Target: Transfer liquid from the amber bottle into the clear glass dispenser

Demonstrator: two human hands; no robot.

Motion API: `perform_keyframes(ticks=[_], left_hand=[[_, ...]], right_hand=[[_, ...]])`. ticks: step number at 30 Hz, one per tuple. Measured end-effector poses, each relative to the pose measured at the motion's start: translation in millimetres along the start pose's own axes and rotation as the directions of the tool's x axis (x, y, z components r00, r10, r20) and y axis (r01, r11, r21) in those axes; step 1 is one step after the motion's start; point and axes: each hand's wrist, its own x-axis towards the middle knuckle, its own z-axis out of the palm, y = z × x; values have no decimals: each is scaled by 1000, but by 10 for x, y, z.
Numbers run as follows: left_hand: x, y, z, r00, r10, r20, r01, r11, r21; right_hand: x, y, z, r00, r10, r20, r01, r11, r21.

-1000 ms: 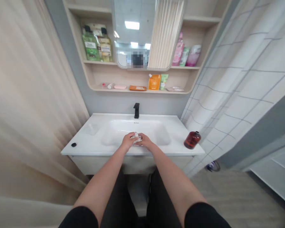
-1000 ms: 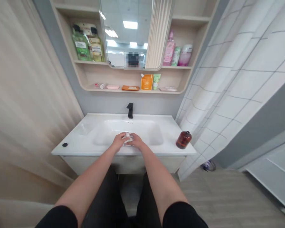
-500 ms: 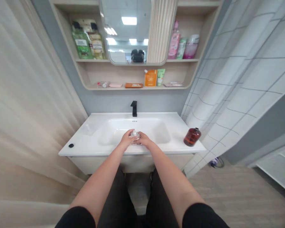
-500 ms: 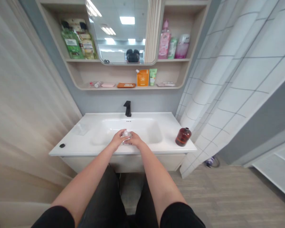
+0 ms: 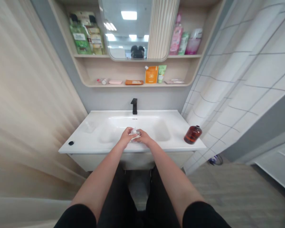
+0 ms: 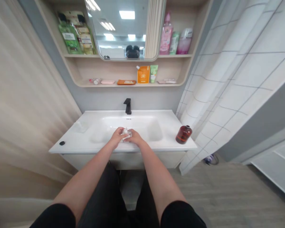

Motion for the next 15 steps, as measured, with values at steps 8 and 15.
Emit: perform_keyframes(ticks=[8, 15], left_hand=[[8, -4, -4, 1000, -23, 16, 23, 1000, -3], [-10, 21, 9, 1000, 1, 2, -1, 1000, -6]], right_hand=[[7, -4, -1, 1000, -4, -7, 4, 999, -48], [10, 34, -5, 1000, -22, -7, 22, 999, -24]])
